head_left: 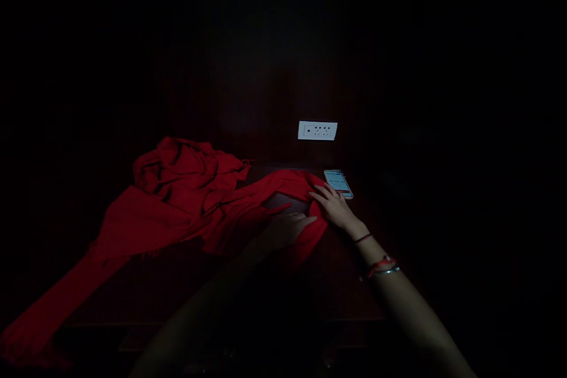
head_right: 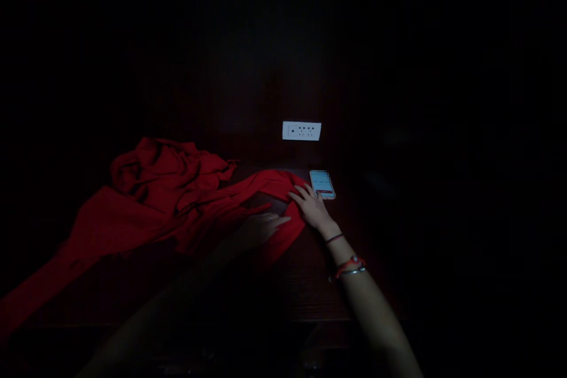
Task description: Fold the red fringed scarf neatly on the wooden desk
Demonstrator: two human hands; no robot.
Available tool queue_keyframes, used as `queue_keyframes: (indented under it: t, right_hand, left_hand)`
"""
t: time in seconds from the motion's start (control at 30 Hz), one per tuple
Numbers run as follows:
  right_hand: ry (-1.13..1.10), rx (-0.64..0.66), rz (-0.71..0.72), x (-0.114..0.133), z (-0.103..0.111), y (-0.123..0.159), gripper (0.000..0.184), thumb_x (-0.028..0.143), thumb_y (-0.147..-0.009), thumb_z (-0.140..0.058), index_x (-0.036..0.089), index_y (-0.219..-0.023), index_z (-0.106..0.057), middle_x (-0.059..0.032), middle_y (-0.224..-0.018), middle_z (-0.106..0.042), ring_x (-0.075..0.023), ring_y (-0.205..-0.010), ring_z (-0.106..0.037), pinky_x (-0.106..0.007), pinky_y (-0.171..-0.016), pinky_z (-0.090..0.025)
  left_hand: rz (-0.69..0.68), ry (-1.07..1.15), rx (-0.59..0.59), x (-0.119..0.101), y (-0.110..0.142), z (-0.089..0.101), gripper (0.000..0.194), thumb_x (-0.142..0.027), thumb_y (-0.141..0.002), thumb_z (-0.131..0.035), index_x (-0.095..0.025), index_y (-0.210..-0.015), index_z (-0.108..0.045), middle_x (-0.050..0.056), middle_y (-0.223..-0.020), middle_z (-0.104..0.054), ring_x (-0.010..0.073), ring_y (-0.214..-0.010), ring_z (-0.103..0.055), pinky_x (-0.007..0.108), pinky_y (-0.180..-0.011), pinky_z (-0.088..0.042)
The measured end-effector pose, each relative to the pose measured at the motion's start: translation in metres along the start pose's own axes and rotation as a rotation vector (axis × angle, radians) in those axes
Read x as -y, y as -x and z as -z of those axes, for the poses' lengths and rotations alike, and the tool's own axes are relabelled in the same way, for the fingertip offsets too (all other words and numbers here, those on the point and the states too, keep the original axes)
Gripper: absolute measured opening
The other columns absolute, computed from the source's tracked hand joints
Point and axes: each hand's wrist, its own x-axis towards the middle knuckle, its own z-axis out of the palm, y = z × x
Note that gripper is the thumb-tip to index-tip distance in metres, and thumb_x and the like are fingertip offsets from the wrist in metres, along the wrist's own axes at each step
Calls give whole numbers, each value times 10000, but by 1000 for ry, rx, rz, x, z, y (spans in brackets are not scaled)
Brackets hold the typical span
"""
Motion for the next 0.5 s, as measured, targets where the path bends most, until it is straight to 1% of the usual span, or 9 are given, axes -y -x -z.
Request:
queue_keyframes:
  t: [0.03, 0.07, 0.13, 0.2, 0.27, 0.33, 0.4, 0.47, 0.5]
  right_hand:
    - [40, 79, 66, -2, 6, -7, 581, 29, -688, -415, 254, -1224, -413, -73, -1320, -336, -297, -1232, -182, -552, -910, -253]
    - [73, 160, 125, -5, 13, -14, 534, 25, -690, -417, 240, -1177, -466, -80, -1283, -391, -295, -1224, -207, -578, -913, -218]
    - [131, 291, 186, -14, 28, -26, 420, 14, -694, -416, 187, -1047, -564, -110, -1157, -505, -272, -1161, -326, -592, -926, -161]
    - [183, 348, 199, -24, 44, -34, 340, 7, -694, -424, 154, -939, -608, -126, -1034, -568, -244, -1061, -430, -583, -939, -128]
    - [226, 343, 205, -34, 60, -36, 293, 16, -693, -443, 156, -876, -624, -119, -957, -592, -228, -996, -468, -568, -945, -117]
    - [252, 325, 227, -42, 74, -35, 247, 46, -707, -454, 168, -826, -633, -107, -902, -604, -232, -985, -462, -546, -937, -154]
    - [249, 303, 243, -48, 86, -32, 199, 86, -713, -471, 167, -785, -639, -105, -888, -605, -241, -986, -451, -496, -911, -233]
    - [203, 260, 243, -54, 97, -30, 161, 111, -698, -496, 154, -755, -641, -104, -906, -605, -235, -981, -451, -420, -877, -298]
    - [155, 223, 211, -57, 103, -30, 146, 112, -680, -513, 147, -738, -642, -98, -910, -608, -223, -975, -457, -377, -865, -316]
  left_hand:
    - [-44, -39, 26, -5, 0, 4, 404, -141, -844, -337, -222, -1237, -384, 37, -1051, -577, 156, -961, -522, 281, -863, -379]
    - [-78, -72, 44, -10, 1, 8, 404, -133, -846, -333, -230, -1234, -388, 35, -1013, -590, 155, -942, -529, 277, -841, -389]
    - [-116, -107, 54, -14, 3, 12, 408, -125, -847, -338, -240, -1235, -386, 33, -1003, -593, 153, -937, -530, 265, -812, -400]
    - [-111, -96, 43, -13, 6, 12, 411, -126, -846, -345, -248, -1237, -384, 27, -1031, -584, 144, -929, -536, 252, -794, -408]
    - [-81, -23, 23, -10, 7, 8, 403, -133, -844, -346, -248, -1226, -400, 21, -1041, -583, 133, -904, -549, 243, -785, -417]
    - [-26, 140, -53, -8, 6, 5, 365, -150, -840, -354, -230, -1182, -452, 21, -1045, -588, 130, -908, -552, 248, -808, -417]
    - [48, 393, -185, -12, 2, 4, 315, -174, -823, -385, -199, -1111, -512, 26, -1058, -589, 137, -946, -542, 263, -856, -403]
    - [135, 679, -322, -20, -5, 9, 291, -187, -794, -425, -169, -1062, -535, 39, -1079, -582, 152, -984, -529, 279, -881, -397]
    - [165, 813, -363, -26, -9, 13, 297, -186, -780, -437, -157, -1060, -531, 48, -1084, -580, 159, -988, -529, 284, -876, -405]
